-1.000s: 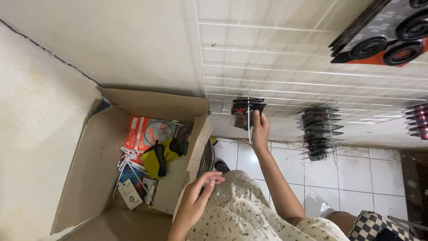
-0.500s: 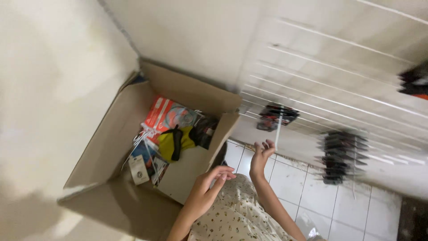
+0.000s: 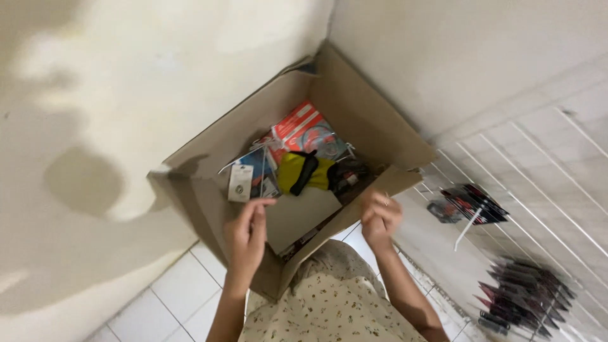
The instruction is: The person takes various packaged items from a cardboard box, wipes them with a yellow cloth, and hangs them on a wall-mounted wire rack. The person repeats this process for multiple items, including small boxes and plastic-wrapped goods.
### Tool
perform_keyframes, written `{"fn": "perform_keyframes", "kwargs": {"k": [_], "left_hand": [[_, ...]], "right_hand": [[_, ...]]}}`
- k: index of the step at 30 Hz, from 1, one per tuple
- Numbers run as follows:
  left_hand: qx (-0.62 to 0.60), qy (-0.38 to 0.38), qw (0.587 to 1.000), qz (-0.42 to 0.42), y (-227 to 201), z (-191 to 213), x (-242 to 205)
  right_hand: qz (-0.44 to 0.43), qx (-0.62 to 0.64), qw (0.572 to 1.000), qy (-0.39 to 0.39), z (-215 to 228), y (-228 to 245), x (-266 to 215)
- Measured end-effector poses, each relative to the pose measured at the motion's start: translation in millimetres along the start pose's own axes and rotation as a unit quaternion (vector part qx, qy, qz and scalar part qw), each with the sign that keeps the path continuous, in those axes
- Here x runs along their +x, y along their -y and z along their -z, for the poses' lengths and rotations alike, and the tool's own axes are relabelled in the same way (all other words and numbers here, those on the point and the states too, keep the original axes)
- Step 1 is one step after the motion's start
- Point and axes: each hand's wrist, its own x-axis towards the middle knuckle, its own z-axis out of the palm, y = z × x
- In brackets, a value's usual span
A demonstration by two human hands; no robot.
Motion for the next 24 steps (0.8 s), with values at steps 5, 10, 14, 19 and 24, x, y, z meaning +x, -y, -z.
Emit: {"fn": "perform_keyframes", "kwargs": {"k": [5,10,14,19,24], "left_hand": [[0.053,-0.138,0.989,-0.026,2,16,9],[0.022,-0.17,0.984,-0.047,13,23,12],[0.004,-0.232,0.971,-0.057,21,35,13],[0.037,-0.294,0.955,-0.011,19,48,6],[0.011,-0.316,0.948,0.021,27,46,8]], "right_hand": [[-0.01,0.024,0.98,0.195,-80,8,90],[-0.094,-0.157,0.772,0.609,-159,-3,136],[-0.047,-0.401,0.534,0.743,-170,-100,68],[0.172,-0.496,0.41,0.746,-150,-205,-27],[0.232,-0.412,0.482,0.737,-144,-248,-19]]}}
